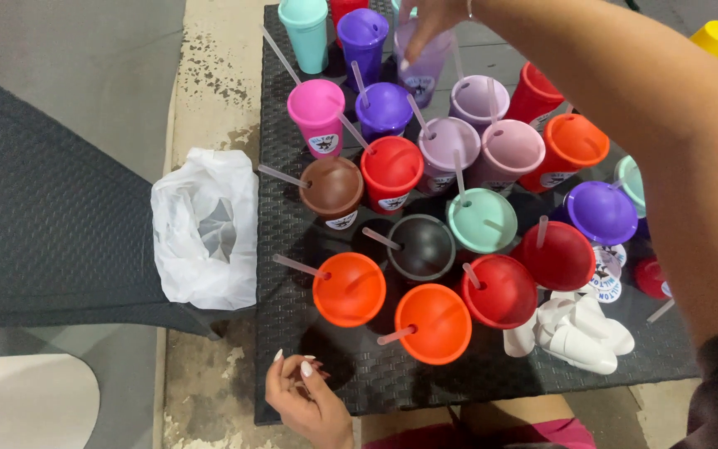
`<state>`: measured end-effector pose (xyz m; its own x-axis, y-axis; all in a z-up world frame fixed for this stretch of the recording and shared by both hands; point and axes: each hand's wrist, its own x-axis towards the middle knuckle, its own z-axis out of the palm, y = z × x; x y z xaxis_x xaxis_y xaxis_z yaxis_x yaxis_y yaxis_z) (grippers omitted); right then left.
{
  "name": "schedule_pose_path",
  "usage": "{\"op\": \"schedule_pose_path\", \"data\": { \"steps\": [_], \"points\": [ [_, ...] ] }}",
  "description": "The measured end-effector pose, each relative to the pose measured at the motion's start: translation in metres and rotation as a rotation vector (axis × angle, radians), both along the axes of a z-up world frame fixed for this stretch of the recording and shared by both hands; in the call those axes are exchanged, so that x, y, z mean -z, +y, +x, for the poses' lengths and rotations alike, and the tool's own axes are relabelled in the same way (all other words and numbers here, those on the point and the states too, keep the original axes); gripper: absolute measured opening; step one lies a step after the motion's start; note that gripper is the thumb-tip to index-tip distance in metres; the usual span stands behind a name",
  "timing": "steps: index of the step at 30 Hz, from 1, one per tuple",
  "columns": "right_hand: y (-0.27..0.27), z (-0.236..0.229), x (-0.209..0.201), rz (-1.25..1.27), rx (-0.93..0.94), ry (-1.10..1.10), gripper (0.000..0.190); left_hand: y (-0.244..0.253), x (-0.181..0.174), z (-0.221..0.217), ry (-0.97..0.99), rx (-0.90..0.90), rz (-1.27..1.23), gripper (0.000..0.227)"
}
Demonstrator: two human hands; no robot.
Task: Peeling small circular stickers from a backing sheet and applying them to the sides of various colored plastic cups.
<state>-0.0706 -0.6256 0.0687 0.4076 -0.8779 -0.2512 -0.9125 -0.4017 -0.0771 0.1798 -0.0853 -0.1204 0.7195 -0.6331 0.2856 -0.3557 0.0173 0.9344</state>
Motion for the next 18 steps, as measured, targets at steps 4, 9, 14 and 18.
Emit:
{"op": "schedule_pose_path", "data": {
  "steps": [4,9,14,18],
  "points": [
    [0.042,0.028,-0.024,0.178,0.165,0.063,0.104,-0.003,0.01,-0.002,-0.013,0.007,-0.041,0.038],
    [0.044,0.036,-0.034,0.368,0.121,0.03,0.053,-0.006,0.016,-0.005,0.08,-0.053,-0.028,0.041],
    [0.048,0.042,-0.053,0.407,0.261,0.058,0.061,-0.004,0.033,0.001,0.15,-0.046,0.039,0.043],
    [0.029,0.03,-0.042,0.39,0.299,0.025,0.071,-0.007,0.041,0.007,0.193,-0.1,0.187,0.044]
  ]
}}
